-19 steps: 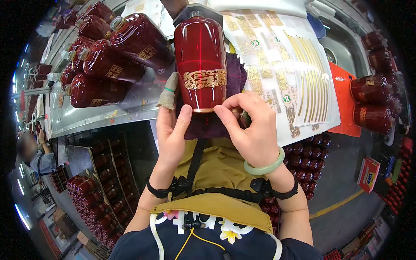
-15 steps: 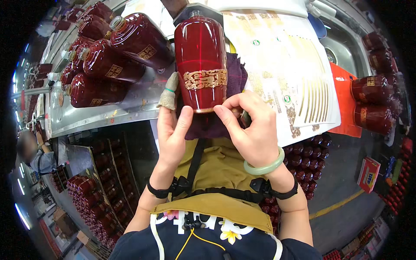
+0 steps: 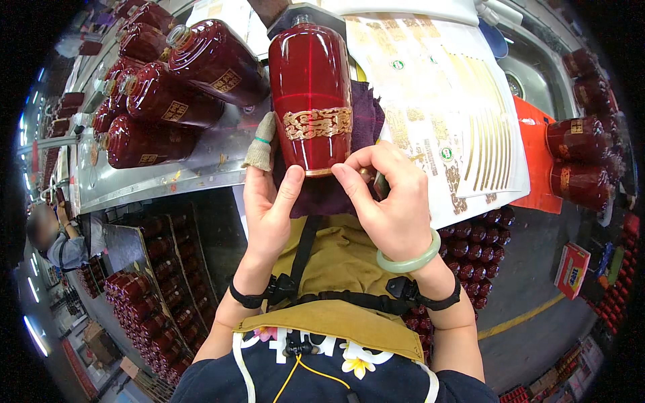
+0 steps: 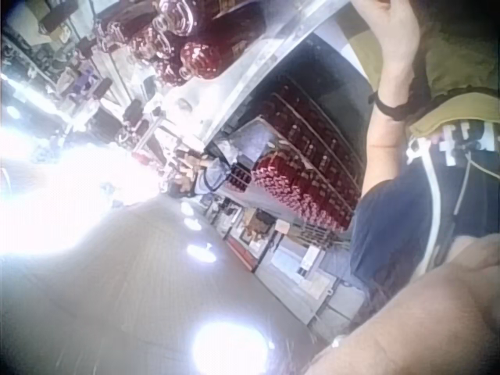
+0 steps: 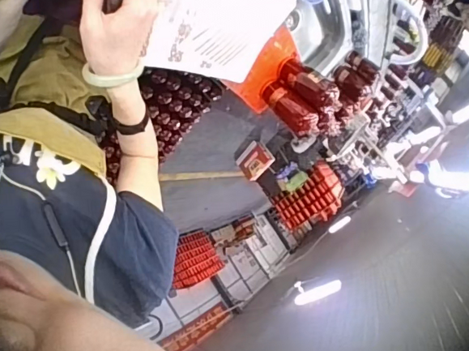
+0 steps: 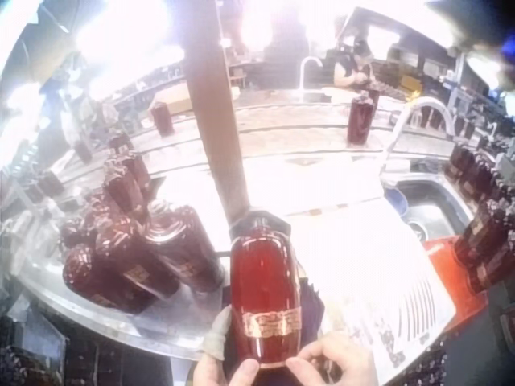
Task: Applying decorative labels and gold bands to red ceramic liquor bottles at a factory workstation.
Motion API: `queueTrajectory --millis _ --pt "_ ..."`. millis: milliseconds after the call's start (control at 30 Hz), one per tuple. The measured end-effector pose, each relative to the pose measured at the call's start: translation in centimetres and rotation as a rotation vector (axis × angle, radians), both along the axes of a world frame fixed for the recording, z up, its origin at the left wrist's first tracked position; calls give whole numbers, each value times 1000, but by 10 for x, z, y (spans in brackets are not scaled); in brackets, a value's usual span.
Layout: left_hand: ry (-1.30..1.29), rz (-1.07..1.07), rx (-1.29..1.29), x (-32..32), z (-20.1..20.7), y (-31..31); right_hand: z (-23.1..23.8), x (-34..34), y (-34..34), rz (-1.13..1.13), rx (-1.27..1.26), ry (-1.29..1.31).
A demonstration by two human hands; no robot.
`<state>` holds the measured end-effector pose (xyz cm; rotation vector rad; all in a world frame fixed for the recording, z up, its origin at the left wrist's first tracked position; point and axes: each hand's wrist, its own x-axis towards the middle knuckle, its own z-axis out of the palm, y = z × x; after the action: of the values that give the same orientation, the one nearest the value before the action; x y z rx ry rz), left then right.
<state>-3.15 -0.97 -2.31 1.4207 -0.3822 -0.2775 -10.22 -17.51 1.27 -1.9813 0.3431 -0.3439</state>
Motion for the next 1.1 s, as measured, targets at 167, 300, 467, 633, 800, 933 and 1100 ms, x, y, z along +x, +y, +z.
queueTrajectory --millis 167,300,467,633,800,933,1100 --pt "-7 -2 0 1 -2 0 -1 0 -1 6 -17 -15" --pt "-27 3 10 2 -4 -1 -1 2 0 5 -15 -22" --pt "-22 23 24 1 -1 -3 0 2 1 -11 -25 -25" --pt "-11 13 11 2 -1 0 2 2 1 -13 -43 0" --pt "68 64 -29 2 -7 8 0 2 0 -8 -60 5" --pt "-310 260 142 -9 -12 7 2 3 1 -15 -49 -3" --pt "-979 297 391 0 -15 5 3 3 1 -6 -55 11"
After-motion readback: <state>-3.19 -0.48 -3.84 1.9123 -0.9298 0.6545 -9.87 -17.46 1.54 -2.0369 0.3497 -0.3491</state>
